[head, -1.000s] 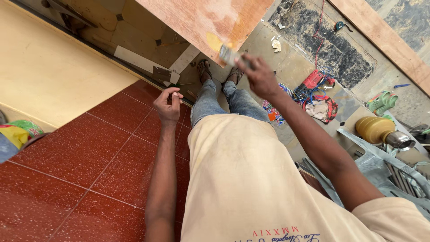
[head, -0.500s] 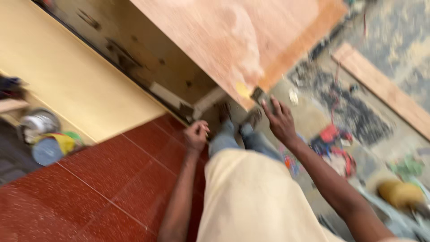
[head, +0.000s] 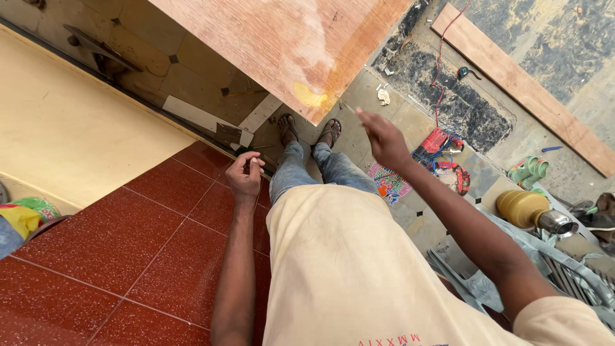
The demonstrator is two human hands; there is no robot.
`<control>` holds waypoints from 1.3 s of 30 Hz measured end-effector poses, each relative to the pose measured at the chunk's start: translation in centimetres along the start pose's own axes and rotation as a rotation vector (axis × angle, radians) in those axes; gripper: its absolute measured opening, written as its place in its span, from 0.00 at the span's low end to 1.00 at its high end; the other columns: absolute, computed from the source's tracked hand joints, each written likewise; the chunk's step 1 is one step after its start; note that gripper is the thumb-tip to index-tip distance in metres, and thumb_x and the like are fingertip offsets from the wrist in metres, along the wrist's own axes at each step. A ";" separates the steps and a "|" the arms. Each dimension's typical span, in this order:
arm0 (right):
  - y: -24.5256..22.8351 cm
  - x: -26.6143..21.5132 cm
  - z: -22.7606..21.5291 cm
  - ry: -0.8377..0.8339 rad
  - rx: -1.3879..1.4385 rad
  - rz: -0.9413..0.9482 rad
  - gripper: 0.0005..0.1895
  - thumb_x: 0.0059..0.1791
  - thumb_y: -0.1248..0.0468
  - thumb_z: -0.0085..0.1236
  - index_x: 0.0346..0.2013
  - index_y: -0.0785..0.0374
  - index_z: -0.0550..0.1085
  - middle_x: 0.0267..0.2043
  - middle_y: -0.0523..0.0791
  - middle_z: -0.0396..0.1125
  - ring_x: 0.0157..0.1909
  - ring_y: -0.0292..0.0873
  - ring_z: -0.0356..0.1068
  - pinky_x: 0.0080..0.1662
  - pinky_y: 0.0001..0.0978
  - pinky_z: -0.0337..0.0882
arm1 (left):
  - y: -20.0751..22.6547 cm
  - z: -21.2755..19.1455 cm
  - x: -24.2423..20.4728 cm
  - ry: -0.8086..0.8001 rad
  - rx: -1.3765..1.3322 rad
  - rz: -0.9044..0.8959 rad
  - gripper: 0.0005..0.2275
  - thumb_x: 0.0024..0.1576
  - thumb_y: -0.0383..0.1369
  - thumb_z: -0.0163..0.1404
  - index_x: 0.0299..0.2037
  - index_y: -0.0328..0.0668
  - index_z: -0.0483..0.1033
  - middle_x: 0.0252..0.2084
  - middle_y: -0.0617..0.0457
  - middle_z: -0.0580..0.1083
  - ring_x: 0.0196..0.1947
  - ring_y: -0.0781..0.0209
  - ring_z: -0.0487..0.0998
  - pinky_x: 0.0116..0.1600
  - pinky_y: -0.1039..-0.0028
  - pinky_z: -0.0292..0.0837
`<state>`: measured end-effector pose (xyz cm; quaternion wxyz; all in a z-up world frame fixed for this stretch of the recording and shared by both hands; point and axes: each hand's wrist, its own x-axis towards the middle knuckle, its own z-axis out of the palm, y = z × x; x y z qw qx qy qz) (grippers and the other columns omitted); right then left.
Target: The person applies a yellowish liquid finish to a large wooden board using a paintbrush. They repeatedly dip the brush into a can and spread the liquid across the surface, covering both the edges and the center of the board.
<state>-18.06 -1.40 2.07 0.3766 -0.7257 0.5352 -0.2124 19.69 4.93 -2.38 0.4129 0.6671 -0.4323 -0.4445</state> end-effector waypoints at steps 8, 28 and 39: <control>3.6 3.9 0.1 -0.396 0.950 0.669 0.25 0.57 0.65 0.42 0.69 0.69 0.63 0.51 0.50 0.73 0.42 0.43 0.77 0.46 0.35 0.80 | 0.2 -0.2 -0.1 -0.023 0.065 0.012 0.07 0.61 0.22 0.48 0.43 0.33 0.80 0.31 0.51 0.80 0.26 0.69 0.79 0.28 0.78 0.73; -1.1 4.3 1.5 0.009 -0.122 -0.085 0.34 0.50 0.80 0.47 0.70 0.56 0.66 0.65 0.52 0.63 0.57 0.56 0.65 0.59 0.46 0.69 | 0.3 -1.0 0.2 -0.049 0.066 0.047 0.07 0.62 0.21 0.47 0.44 0.31 0.79 0.32 0.50 0.79 0.27 0.68 0.79 0.30 0.78 0.74; -3.5 1.3 5.0 -0.086 -0.003 -0.149 0.36 0.47 0.80 0.46 0.70 0.55 0.67 0.66 0.53 0.63 0.63 0.57 0.65 0.62 0.49 0.67 | -0.3 -1.1 0.7 -0.088 0.048 0.036 0.08 0.61 0.20 0.47 0.45 0.31 0.79 0.32 0.50 0.80 0.27 0.68 0.78 0.29 0.79 0.74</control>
